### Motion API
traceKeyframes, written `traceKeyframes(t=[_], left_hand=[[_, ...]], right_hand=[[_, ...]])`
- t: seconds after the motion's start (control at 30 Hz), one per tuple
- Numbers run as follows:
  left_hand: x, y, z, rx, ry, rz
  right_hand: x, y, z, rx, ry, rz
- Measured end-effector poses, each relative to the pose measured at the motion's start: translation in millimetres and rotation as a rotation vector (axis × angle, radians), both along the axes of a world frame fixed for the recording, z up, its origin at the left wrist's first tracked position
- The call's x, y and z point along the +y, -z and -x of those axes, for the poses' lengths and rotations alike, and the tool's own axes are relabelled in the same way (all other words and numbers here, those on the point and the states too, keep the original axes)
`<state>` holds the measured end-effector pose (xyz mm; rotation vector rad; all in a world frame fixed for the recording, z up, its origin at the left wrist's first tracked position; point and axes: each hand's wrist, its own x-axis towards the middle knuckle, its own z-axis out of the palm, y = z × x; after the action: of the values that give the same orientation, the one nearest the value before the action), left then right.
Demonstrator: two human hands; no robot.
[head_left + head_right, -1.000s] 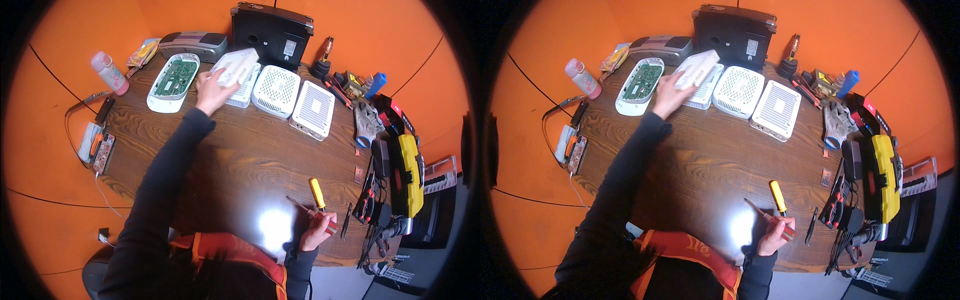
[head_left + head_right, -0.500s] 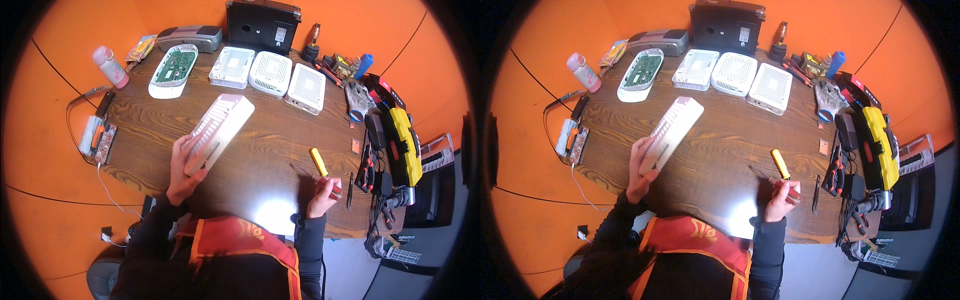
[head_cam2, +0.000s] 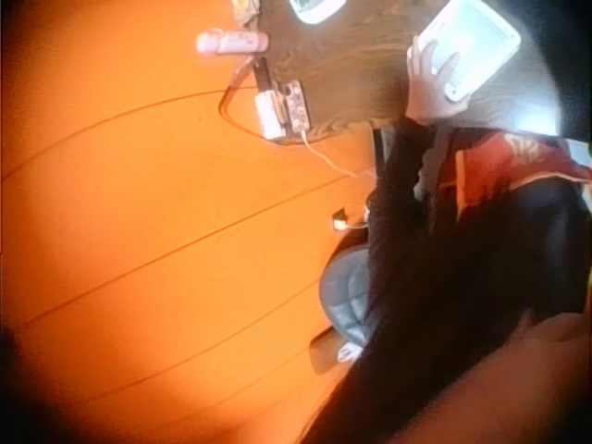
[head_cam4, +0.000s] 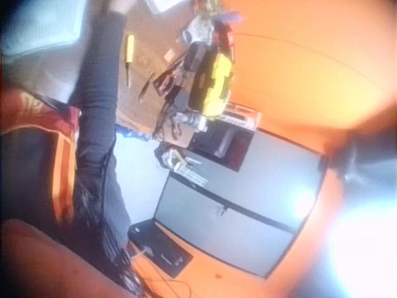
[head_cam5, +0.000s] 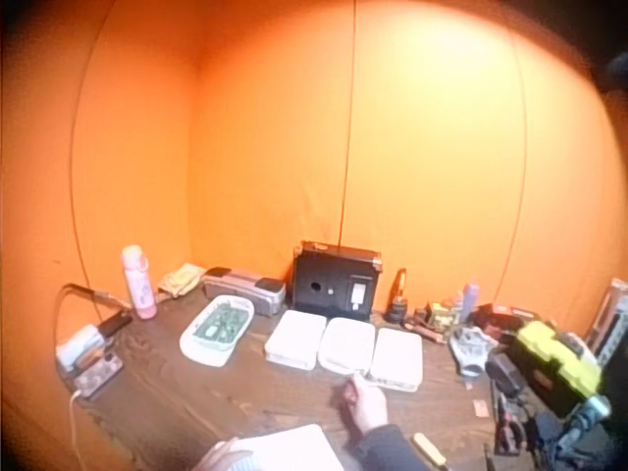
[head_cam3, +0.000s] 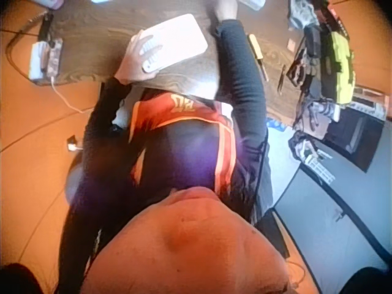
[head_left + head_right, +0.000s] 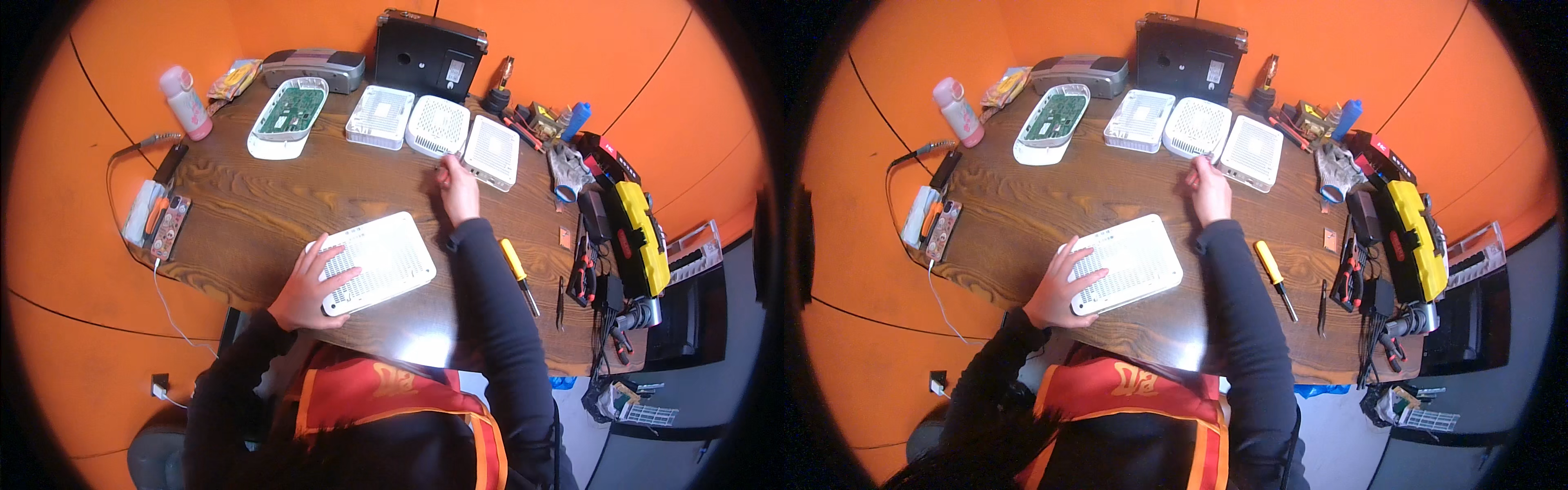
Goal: The person disassembles several white electronic devices on a wooden table using screwdrivers and pliers. They remove screws, pry open casings, and separate internal circuit boards from the housings, placing components on the table.
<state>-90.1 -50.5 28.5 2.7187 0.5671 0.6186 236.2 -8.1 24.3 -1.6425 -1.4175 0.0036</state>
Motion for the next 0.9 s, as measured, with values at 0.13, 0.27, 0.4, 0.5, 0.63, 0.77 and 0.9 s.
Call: traceKeyframes(t=[0.13, 0.27, 0.4, 0.5, 0.63, 0.77, 0.9], left_hand=[[1.4, -1.7, -4.8, 0.016, 0.026, 0.035], [3.0, -0.6, -7.4, 0.006, 0.026, 0.008], [2.1, 2.4, -8.0, 0.012, 0.025, 0.003], [1.9, 2.3, -8.1, 0.033, 0.016, -0.001], [2.5, 1.0, -9.6, 0.025, 0.023, 0.008], [4.1, 2.2, -9.9, 0.008, 0.037, 0.034], [2.4, 2.2, -5.2, 0.04, 0.013, 0.04]], right_hand=[[24.5, 4.5, 3.1, 0.41, -0.052, 0.261], [19.4, 13.7, -2.7, -0.1, -0.081, 0.18], [15.1, 14.9, -2.3, -0.092, -0.207, 0.157], [12.6, 10.3, 3.9, 0.52, -0.508, 0.247], [3.3, 3.7, 9.7, -0.195, -0.347, 0.194], [-3.4, 4.7, 14.1, 0.561, -0.331, 0.496], [-6.1, 5.0, 10.0, -0.018, -0.344, 0.209]])
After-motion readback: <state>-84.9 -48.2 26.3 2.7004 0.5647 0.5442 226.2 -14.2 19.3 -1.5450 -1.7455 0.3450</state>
